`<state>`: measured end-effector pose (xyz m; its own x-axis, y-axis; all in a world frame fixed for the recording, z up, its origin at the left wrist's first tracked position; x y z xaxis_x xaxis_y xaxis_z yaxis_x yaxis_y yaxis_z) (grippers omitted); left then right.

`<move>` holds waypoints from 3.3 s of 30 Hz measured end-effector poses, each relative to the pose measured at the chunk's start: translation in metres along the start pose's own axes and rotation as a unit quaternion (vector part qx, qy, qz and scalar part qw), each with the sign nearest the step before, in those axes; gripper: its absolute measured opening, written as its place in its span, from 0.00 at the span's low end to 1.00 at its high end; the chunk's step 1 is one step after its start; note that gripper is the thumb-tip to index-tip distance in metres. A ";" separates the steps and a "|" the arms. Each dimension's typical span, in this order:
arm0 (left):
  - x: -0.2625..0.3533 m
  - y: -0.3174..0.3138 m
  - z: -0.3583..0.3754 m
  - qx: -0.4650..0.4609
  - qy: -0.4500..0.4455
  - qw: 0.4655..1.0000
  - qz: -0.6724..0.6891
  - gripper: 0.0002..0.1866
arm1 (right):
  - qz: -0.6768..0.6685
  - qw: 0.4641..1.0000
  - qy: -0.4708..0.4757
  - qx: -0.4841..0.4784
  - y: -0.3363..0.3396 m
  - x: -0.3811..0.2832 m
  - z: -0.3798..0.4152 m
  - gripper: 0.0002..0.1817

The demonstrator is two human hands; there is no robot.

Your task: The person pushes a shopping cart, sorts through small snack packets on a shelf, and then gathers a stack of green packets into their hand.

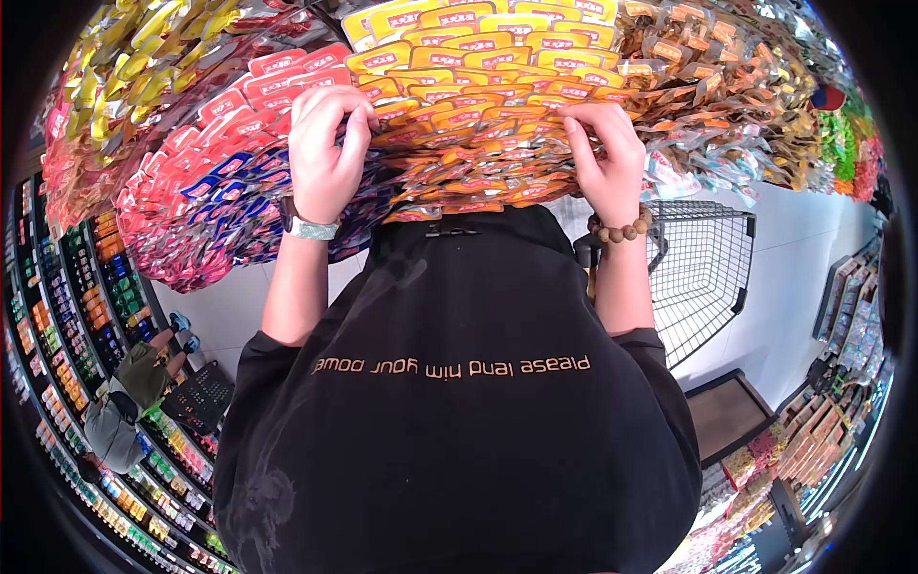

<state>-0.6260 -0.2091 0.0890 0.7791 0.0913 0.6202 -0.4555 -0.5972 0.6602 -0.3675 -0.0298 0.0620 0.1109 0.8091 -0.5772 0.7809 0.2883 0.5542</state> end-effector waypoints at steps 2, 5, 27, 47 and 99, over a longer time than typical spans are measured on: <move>0.000 -0.001 -0.002 -0.005 0.004 1.000 -0.004 0.03 | 0.003 1.000 0.008 -0.001 0.000 0.001 0.000 0.03; 0.002 -0.002 -0.009 -0.005 0.009 1.000 -0.010 0.02 | -0.001 1.000 0.008 -0.008 0.001 0.000 -0.001 0.04; 0.030 -0.040 -0.028 -0.050 -0.062 0.968 -0.239 0.31 | 0.112 0.979 0.125 -0.112 -0.012 0.015 -0.081 0.13; 0.024 -0.037 -0.017 -0.042 -0.045 0.980 -0.191 0.27 | 0.158 0.971 0.061 -0.169 -0.021 0.035 -0.089 0.07; 0.039 -0.073 -0.026 -0.085 -0.075 0.981 -0.159 0.35 | 0.153 0.964 0.022 -0.218 0.030 0.073 -0.085 0.06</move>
<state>-0.5733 -0.1416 0.0759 0.9425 0.1249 0.3100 -0.2341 -0.4151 0.8791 -0.3887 0.0815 0.0877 0.2610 0.9085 -0.3263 0.3820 0.2132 0.8992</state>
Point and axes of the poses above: each hand's wrist, its own z-axis away from the middle knuckle, its own y-axis out of the back of the hand, x = y × z, the point moved 5 cm from there along -z, towards the middle knuckle, and after that the axes turned 8 degrees about y, right-handed, at the moved point
